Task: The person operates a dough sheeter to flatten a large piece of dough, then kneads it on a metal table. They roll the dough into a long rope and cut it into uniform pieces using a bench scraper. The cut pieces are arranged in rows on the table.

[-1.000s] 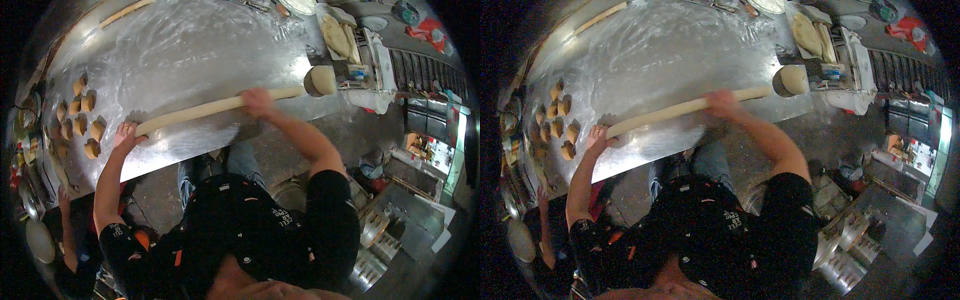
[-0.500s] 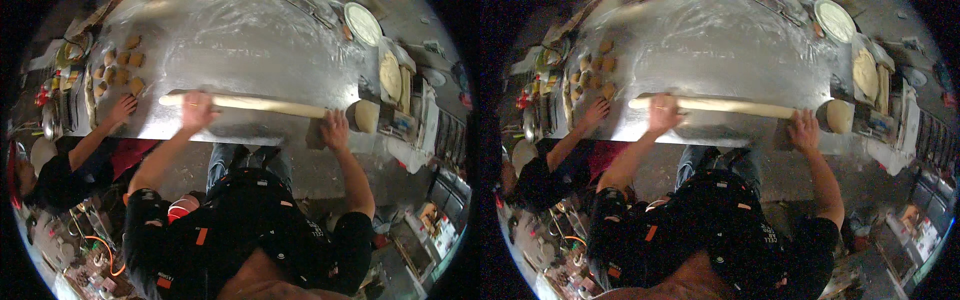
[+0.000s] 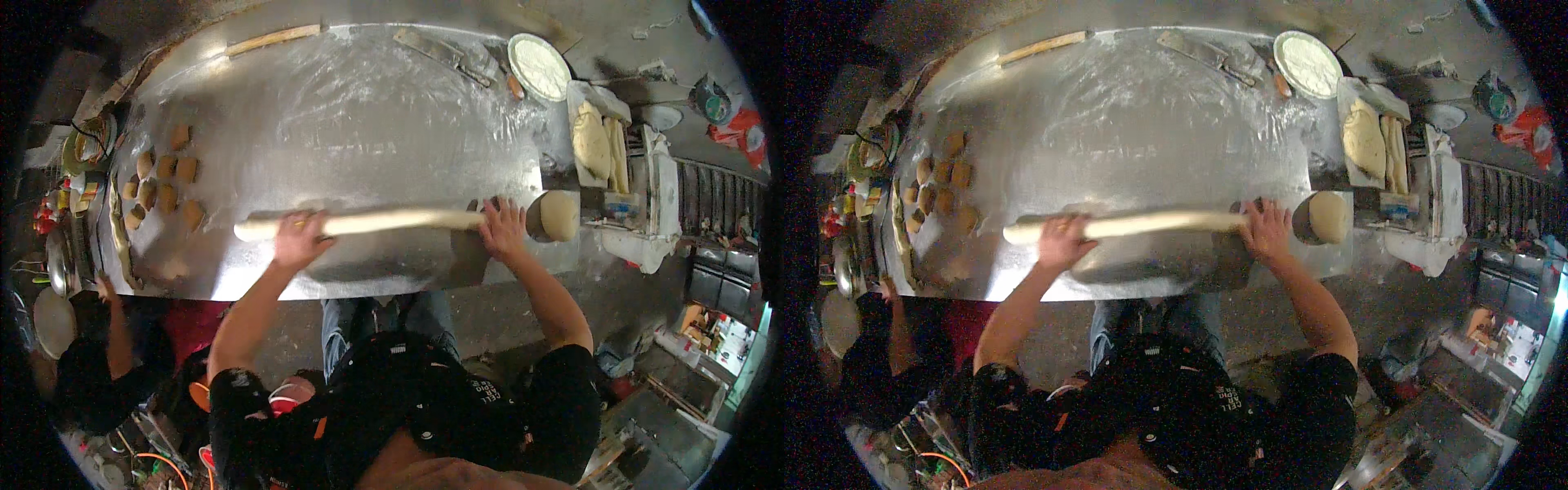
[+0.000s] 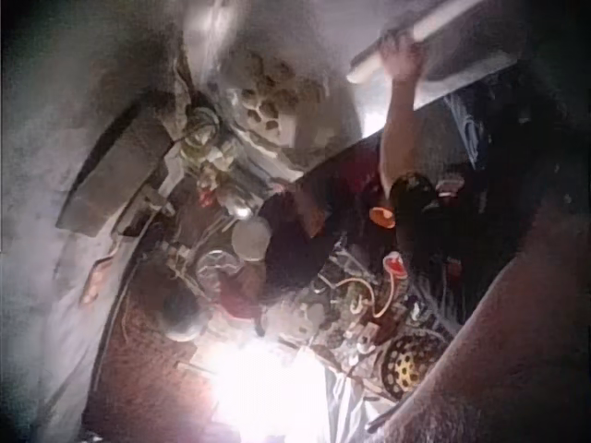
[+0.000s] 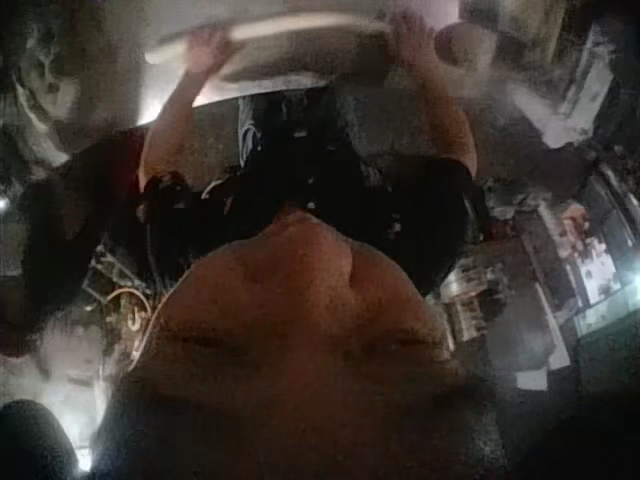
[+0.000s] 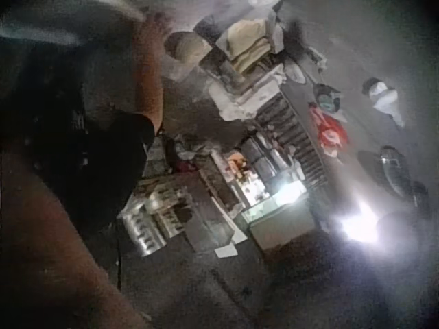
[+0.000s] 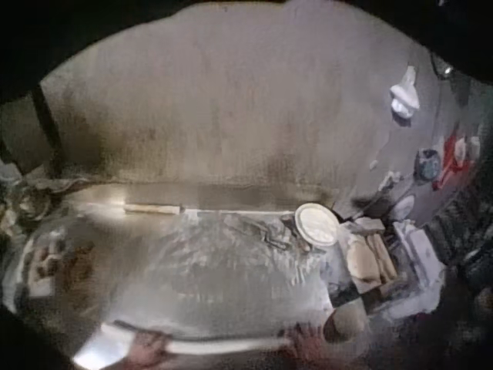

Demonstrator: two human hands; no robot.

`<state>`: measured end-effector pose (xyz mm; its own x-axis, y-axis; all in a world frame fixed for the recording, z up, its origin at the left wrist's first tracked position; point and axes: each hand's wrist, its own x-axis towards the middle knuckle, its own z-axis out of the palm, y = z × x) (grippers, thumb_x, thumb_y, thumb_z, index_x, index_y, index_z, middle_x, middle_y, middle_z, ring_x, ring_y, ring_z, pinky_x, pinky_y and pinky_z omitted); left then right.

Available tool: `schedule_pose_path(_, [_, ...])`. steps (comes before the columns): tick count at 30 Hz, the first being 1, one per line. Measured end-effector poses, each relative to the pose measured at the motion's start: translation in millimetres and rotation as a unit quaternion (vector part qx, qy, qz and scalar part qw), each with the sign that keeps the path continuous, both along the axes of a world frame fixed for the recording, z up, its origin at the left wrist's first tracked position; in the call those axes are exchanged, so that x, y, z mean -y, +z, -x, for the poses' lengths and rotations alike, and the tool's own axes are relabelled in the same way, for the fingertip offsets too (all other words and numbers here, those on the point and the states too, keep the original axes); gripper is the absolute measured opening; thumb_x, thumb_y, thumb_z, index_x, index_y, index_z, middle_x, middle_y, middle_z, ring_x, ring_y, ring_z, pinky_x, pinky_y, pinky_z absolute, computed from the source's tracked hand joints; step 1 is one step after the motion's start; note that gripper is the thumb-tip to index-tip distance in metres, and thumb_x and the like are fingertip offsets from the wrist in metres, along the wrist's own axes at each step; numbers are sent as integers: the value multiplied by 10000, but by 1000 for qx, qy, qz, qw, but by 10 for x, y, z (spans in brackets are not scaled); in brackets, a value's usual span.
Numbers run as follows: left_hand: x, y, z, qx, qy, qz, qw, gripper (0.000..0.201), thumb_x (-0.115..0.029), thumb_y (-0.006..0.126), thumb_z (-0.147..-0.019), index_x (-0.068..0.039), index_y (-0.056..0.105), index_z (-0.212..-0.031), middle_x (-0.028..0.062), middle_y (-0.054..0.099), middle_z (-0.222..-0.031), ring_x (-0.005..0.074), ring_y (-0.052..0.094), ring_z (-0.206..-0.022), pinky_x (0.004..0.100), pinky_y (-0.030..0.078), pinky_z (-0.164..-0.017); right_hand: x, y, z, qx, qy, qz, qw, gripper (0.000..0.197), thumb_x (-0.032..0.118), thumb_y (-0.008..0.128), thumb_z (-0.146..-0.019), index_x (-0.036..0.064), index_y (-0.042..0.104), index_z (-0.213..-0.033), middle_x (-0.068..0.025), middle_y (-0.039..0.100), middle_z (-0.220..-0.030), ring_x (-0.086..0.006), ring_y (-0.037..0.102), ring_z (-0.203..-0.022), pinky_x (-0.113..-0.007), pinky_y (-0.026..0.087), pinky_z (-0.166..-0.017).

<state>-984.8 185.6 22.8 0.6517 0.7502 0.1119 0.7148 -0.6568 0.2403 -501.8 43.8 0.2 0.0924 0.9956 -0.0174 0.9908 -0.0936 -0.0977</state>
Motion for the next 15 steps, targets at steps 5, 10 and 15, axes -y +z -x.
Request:
schedule_pose_path(5, [-335, -26, 1184, -103, -24, 33, 994, 632, -517, 837, -631, -107, 610, -1055, 101, 643, -1026, 326, 615, -988, 474, 475, -880, -1407, 2, -117, -138, 40, -101, 984, 482, 354, 541, -947, 169, 524, -1391, -223, 371, -1481, -468, 332, -1365, -583, 239, -1139])
schedule_pose_path(10, [-495, 214, 811, -127, -42, 44, 990, 673, -471, 855, -623, -98, 593, -1119, 117, 627, -1071, 327, 600, -1027, 483, 460, -921, -3079, 5, -405, 22, -79, -25, 996, 638, 218, 545, -922, 196, 319, -1518, -216, 317, -1534, -441, 306, -1407, -552, 297, -1123])
schedule_pose_path(15, [14, 58, 43, -116, -38, 55, 991, 647, -478, 800, -708, -89, 607, -1188, 127, 598, -1179, 331, 555, -1119, 482, 438, -974, -2623, 727, 76, -125, -109, 202, 965, 744, 93, 525, -828, 202, 295, -1526, -213, 570, -1310, -383, 588, -1161, -463, 483, -951])
